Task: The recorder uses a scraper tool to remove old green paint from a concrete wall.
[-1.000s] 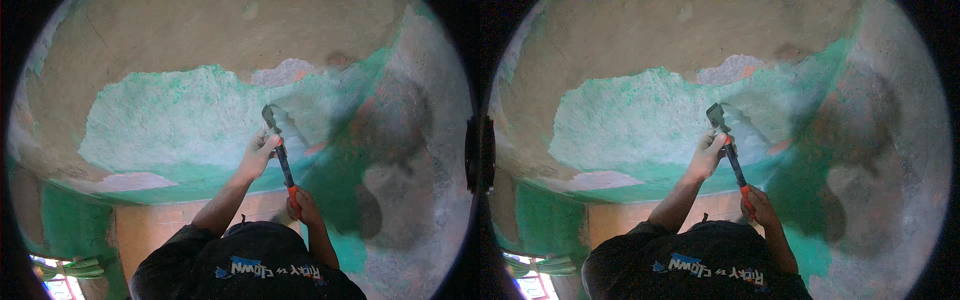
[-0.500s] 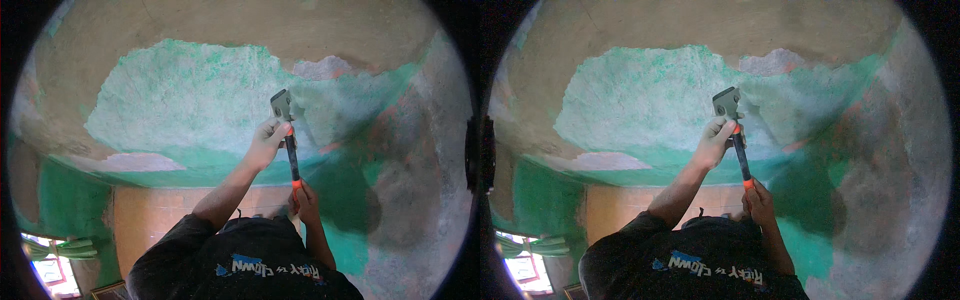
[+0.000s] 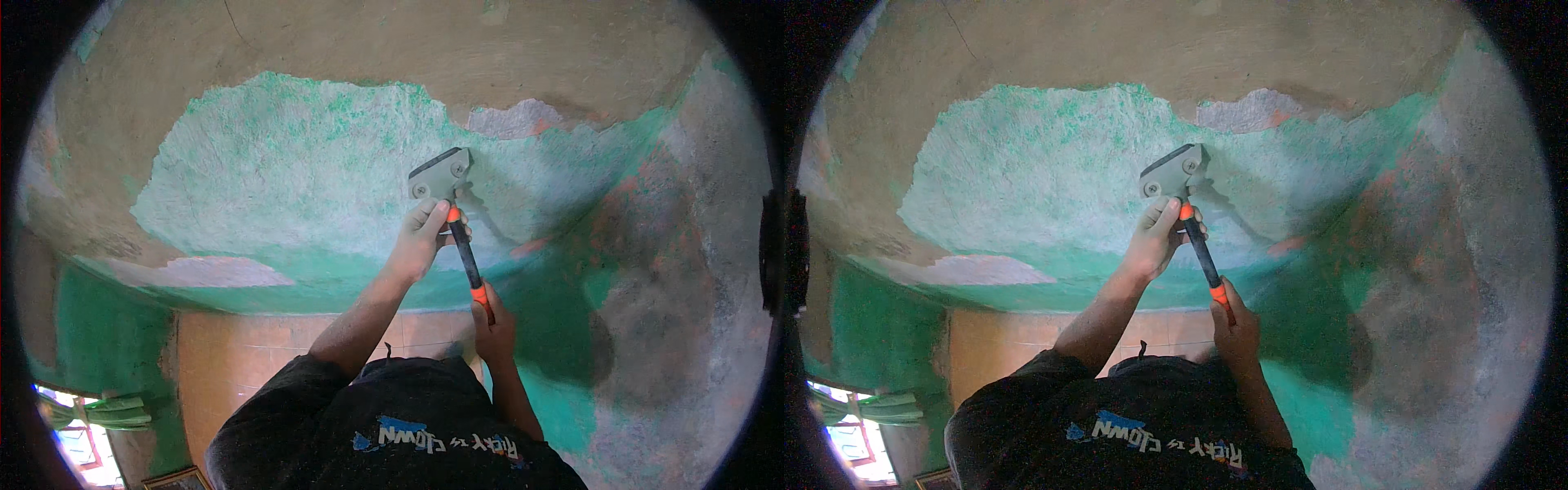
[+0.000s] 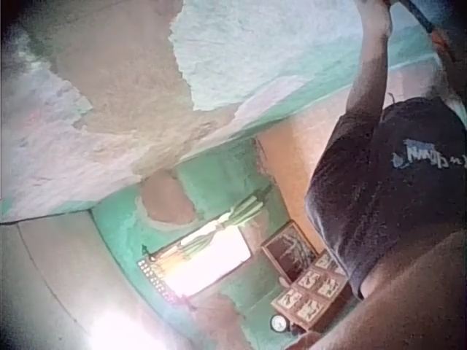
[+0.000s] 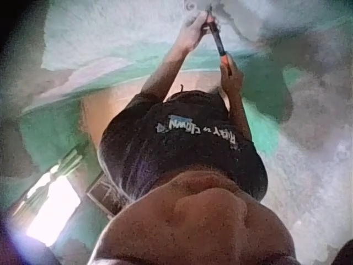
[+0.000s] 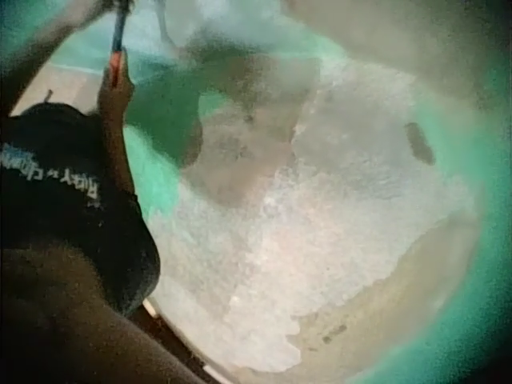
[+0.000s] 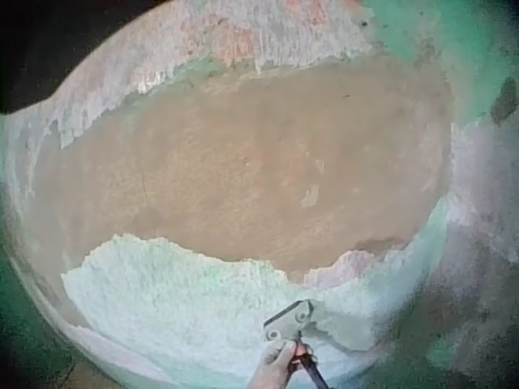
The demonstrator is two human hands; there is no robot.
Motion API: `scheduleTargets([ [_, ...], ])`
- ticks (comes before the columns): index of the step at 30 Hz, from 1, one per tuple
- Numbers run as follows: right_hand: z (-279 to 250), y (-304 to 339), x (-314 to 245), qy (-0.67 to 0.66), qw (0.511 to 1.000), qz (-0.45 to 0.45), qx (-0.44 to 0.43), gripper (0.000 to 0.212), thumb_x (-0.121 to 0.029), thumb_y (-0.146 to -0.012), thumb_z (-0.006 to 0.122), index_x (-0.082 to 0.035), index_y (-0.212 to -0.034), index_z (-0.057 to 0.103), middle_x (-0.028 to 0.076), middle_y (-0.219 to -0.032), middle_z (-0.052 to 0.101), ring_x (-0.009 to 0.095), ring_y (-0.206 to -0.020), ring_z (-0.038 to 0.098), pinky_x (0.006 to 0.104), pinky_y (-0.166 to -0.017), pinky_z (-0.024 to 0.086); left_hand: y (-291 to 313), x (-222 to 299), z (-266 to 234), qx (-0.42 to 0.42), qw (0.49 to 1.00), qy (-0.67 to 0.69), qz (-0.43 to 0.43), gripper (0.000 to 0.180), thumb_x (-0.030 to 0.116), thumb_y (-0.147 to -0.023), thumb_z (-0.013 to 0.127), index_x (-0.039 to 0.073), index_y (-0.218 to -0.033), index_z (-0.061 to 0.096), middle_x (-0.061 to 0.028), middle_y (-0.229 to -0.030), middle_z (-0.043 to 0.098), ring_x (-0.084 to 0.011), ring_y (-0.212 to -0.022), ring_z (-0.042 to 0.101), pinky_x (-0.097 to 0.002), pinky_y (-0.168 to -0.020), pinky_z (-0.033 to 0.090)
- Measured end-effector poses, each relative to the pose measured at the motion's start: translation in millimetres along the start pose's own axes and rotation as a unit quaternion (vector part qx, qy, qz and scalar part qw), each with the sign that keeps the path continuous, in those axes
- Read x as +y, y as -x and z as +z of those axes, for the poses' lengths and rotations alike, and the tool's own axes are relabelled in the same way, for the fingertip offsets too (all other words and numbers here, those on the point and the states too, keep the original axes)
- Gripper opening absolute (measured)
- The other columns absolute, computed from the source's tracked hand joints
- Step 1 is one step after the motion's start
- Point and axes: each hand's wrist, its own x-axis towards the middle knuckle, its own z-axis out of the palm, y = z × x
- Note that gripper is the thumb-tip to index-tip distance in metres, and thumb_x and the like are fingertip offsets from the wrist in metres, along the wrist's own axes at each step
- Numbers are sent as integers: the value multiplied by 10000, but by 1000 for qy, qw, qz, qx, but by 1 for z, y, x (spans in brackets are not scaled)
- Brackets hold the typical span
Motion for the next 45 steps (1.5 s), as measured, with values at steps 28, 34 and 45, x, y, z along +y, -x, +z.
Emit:
scheduleTargets([
  [28, 11, -7, -12, 19, 1000, 14, -9, 451, -256, -956, 605, -49, -1354, 559, 227, -837, 673, 343, -689, 692, 398, -631, 523, -1, 11, -6, 18, 1000, -16, 18, 279, 326, -1054, 478, 67, -1020, 573, -91, -961, 655, -207, -875, 669, -378, -812, 556],
  [34, 20, 0, 7, 13, 998, -47, 36, 454, -259, -953, 609, -56, -1356, 560, 229, -840, 678, 347, -697, 694, 399, -627, 523, 6, -4, -14, 27, 1000, -4, -10, 248, 299, -1066, 458, 76, -1048, 566, -100, -972, 638, -232, -900, 656, -416, -839, 544],
  [45, 17, -13, -4, 7, 1000, 5, -2, 461, -289, -961, 596, -66, -1362, 555, 186, -768, 648, 291, -626, 654, 379, -609, 503, -5, 4, -17, 27, 1000, -15, -3, 257, 317, -1061, 467, 77, -1070, 558, -96, -979, 644, -240, -895, 663, -417, -824, 540],
])
